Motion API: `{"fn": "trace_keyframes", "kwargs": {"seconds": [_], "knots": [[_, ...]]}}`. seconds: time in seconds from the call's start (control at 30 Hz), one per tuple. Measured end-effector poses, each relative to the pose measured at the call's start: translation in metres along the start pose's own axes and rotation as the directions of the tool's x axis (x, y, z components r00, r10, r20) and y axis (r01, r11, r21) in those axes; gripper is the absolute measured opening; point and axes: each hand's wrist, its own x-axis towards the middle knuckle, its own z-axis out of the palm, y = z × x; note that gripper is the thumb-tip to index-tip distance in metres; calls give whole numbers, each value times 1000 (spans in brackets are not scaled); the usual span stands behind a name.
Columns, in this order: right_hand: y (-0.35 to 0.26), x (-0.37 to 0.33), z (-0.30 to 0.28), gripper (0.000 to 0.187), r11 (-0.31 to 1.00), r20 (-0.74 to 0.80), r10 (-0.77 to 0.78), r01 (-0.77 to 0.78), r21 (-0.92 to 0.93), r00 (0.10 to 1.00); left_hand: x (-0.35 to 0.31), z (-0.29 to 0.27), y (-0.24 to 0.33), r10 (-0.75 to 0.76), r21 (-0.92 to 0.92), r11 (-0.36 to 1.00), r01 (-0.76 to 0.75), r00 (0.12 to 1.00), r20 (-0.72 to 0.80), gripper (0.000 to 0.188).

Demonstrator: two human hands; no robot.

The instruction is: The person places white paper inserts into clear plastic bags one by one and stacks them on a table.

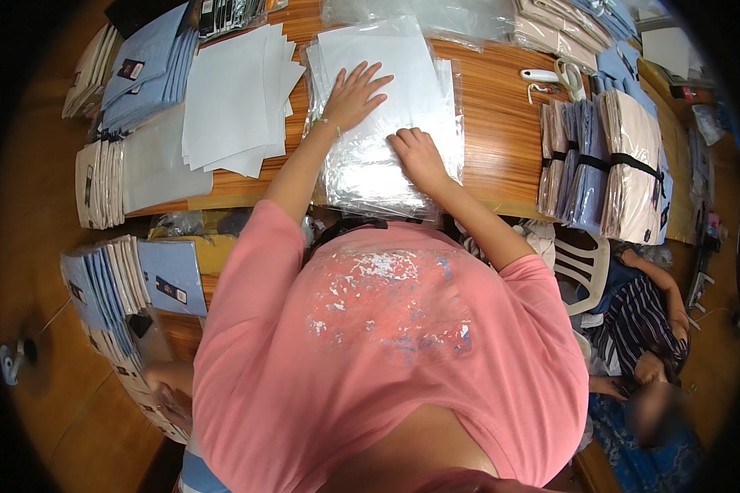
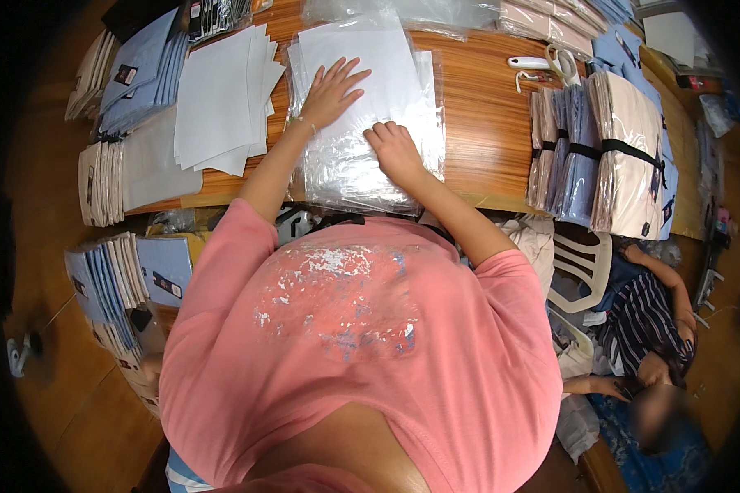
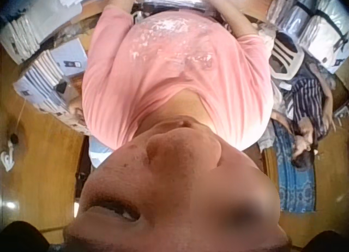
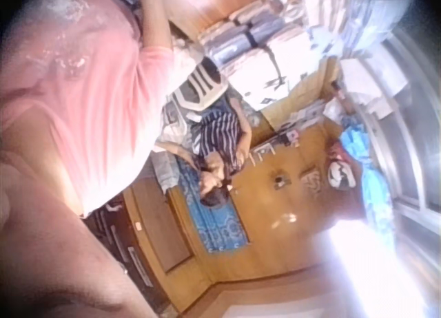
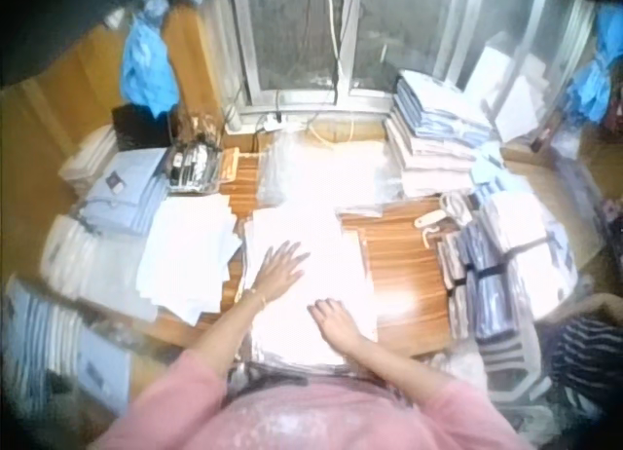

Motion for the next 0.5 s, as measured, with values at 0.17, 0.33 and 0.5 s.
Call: {"fn": "trace_keyframes", "kwargs": {"seconds": [0.17, 0.33, 0.5], "knots": [[-5, 7, -1, 13, 996, -42, 31, -27, 90, 999, -1, -1, -1, -1, -15, 1000, 1, 1000, -5, 48], [1, 15, -10, 6, 951, -7, -30, 31, 306, 1000, -1, -3, -4, 25, -4, 1000, -25, 1000, -3, 58], [-2, 8, -24, 10, 933, -22, -156, 154, 326, 988, 0, 0, -7, 16, 1, 1000, -16, 1000, -6, 61]]}}
